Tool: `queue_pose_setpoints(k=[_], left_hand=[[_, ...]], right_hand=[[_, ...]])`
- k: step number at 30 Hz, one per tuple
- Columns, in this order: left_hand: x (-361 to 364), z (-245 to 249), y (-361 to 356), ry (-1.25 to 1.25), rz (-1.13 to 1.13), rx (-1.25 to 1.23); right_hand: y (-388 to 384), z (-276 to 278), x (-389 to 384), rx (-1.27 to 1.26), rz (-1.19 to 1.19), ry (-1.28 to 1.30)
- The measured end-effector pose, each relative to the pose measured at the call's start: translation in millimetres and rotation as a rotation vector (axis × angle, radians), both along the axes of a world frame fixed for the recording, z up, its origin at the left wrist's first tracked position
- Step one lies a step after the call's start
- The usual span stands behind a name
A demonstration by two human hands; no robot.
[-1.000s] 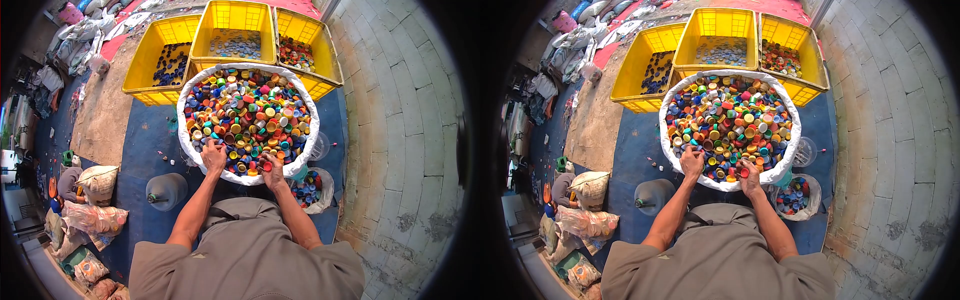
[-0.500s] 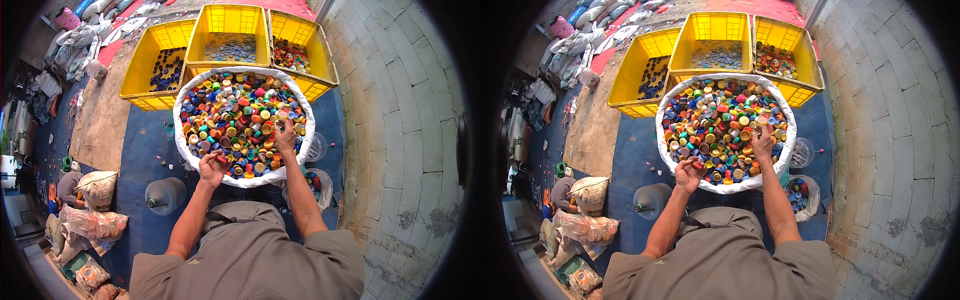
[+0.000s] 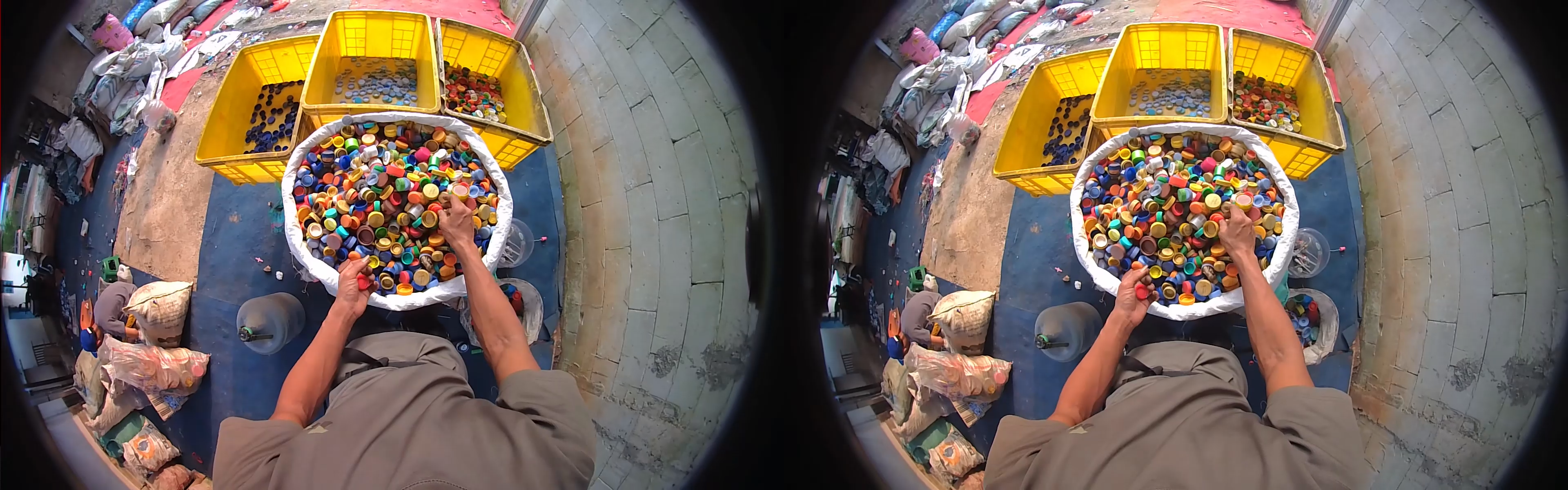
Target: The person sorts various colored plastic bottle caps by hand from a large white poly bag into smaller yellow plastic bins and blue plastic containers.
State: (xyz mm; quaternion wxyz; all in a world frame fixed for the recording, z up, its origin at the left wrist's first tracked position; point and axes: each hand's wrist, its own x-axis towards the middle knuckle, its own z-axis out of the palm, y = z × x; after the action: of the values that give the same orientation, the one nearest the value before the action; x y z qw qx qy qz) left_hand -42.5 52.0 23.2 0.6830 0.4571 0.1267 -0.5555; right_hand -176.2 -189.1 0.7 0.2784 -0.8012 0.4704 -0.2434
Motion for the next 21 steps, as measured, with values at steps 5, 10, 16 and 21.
queue_pose_setpoints(k=[5, 10, 16, 21], left_hand=[[-8.5, -0.3, -18.5, -0.166, -0.06, 0.096], [-17.0, -13.0, -43.1, -0.695, -0.276, 0.09], [-28.9, -8.1, -103.5, -1.327, -0.388, 0.023], [-21.6, -18.1, -158.4, -1.409, -0.424, 0.112]], right_hand=[[3.0, 11.3, -17.1, 0.196, -0.157, -0.163], [18.2, 22.3, -51.5, 0.716, -0.342, -0.656], [53.7, 13.5, -98.6, 1.187, -0.376, -1.199], [90.3, 17.1, -118.6, 1.205, -0.405, -1.239]])
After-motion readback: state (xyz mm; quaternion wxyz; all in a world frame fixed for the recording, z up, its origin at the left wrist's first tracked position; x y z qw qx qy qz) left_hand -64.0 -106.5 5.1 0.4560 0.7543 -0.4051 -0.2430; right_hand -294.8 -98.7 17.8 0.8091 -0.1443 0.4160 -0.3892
